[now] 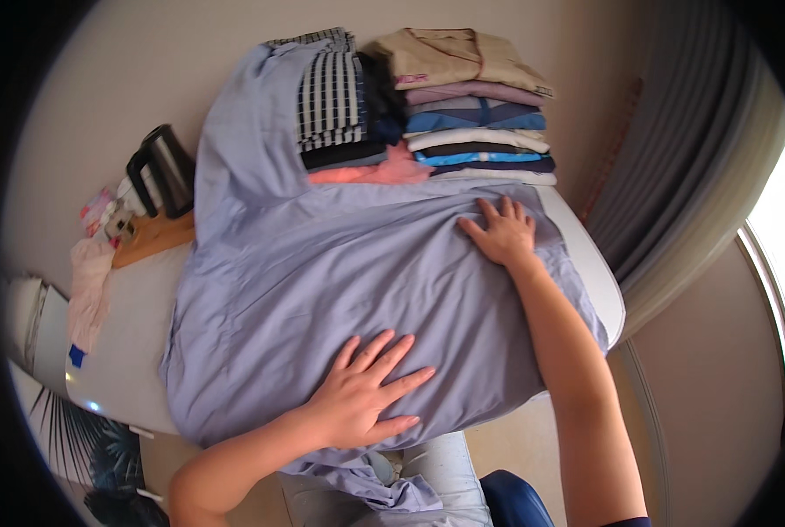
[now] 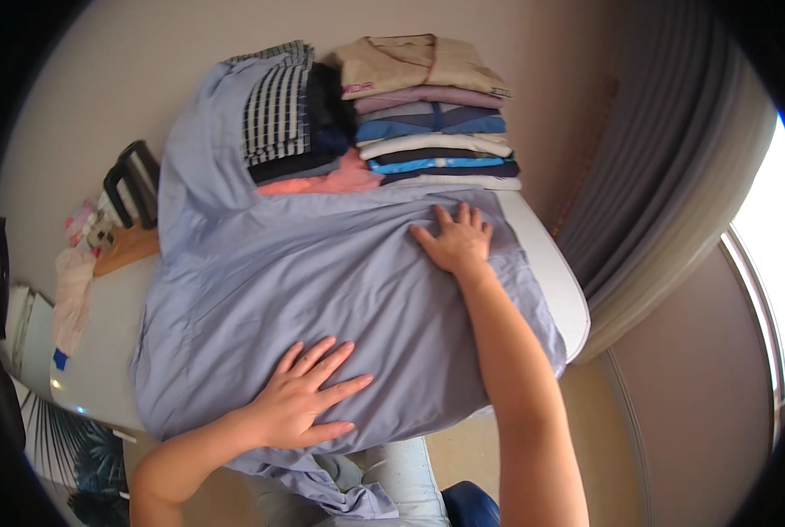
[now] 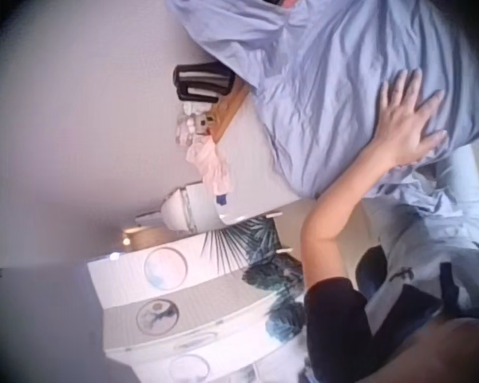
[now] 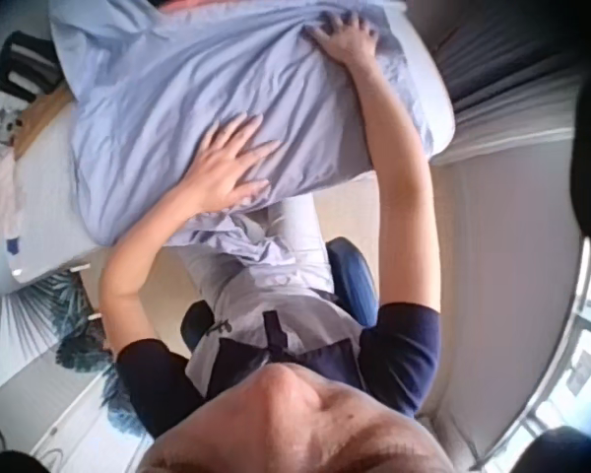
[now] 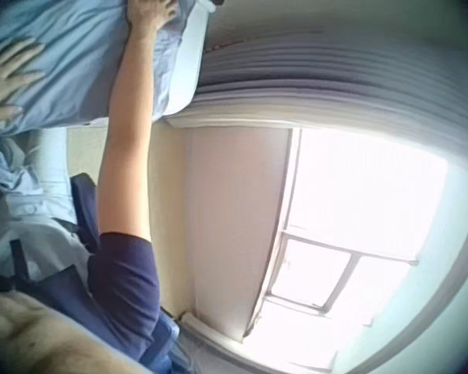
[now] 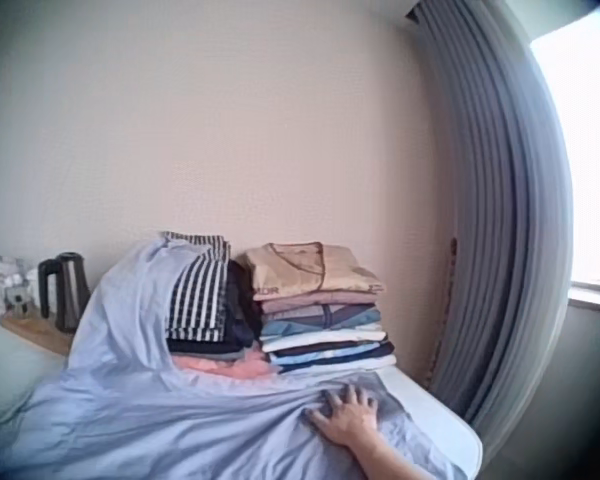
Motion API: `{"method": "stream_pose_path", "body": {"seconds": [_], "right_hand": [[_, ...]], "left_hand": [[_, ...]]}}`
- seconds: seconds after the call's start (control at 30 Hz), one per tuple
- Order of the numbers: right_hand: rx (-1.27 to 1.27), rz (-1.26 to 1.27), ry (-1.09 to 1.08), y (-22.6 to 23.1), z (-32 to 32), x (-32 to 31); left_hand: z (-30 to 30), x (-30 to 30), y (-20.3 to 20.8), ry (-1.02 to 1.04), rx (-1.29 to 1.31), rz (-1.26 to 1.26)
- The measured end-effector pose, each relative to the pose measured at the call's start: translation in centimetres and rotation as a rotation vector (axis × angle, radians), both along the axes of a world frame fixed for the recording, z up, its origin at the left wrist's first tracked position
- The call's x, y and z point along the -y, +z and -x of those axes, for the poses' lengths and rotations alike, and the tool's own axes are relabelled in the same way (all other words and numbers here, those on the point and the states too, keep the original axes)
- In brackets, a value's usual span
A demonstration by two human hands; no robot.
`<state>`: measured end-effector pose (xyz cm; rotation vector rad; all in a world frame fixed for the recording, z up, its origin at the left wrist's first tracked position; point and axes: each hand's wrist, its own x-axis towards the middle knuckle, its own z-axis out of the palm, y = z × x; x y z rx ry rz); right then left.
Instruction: The person folds a light purple button-up shirt on a white table. They button the front placket, smooth the fabric, fold the sleeves inward, fold the sides, and then fold the shirt into a compact rectangle.
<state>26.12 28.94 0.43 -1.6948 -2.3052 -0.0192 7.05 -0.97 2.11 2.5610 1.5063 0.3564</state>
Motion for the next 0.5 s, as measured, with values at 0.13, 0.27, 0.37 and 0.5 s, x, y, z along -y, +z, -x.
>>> {"method": "stream_pose_path", "body": {"seconds": [0.13,0.27,0.37,0.5], "right_hand": [[-0.065,-0.317,0.223,0.1,-2.4,-0.2],[-0.036,-0.318,0.475,1.7,-2.1,4.9],[0.064,-0.221,0.633,1.3,0.2,10.4],[0.010,-0.054,0.776,1.2,5.8,14.9]], "left_hand": [[3.0,0.9,0.8,0.036,0.211,-0.111],[11.4,1.2,1.5,0.427,0.185,-0.216],[15.5,-0.2,0.9,0.652,-0.098,-0.087],[16.8,-2.9,-0.6,0.793,-0.090,0.032]]}}
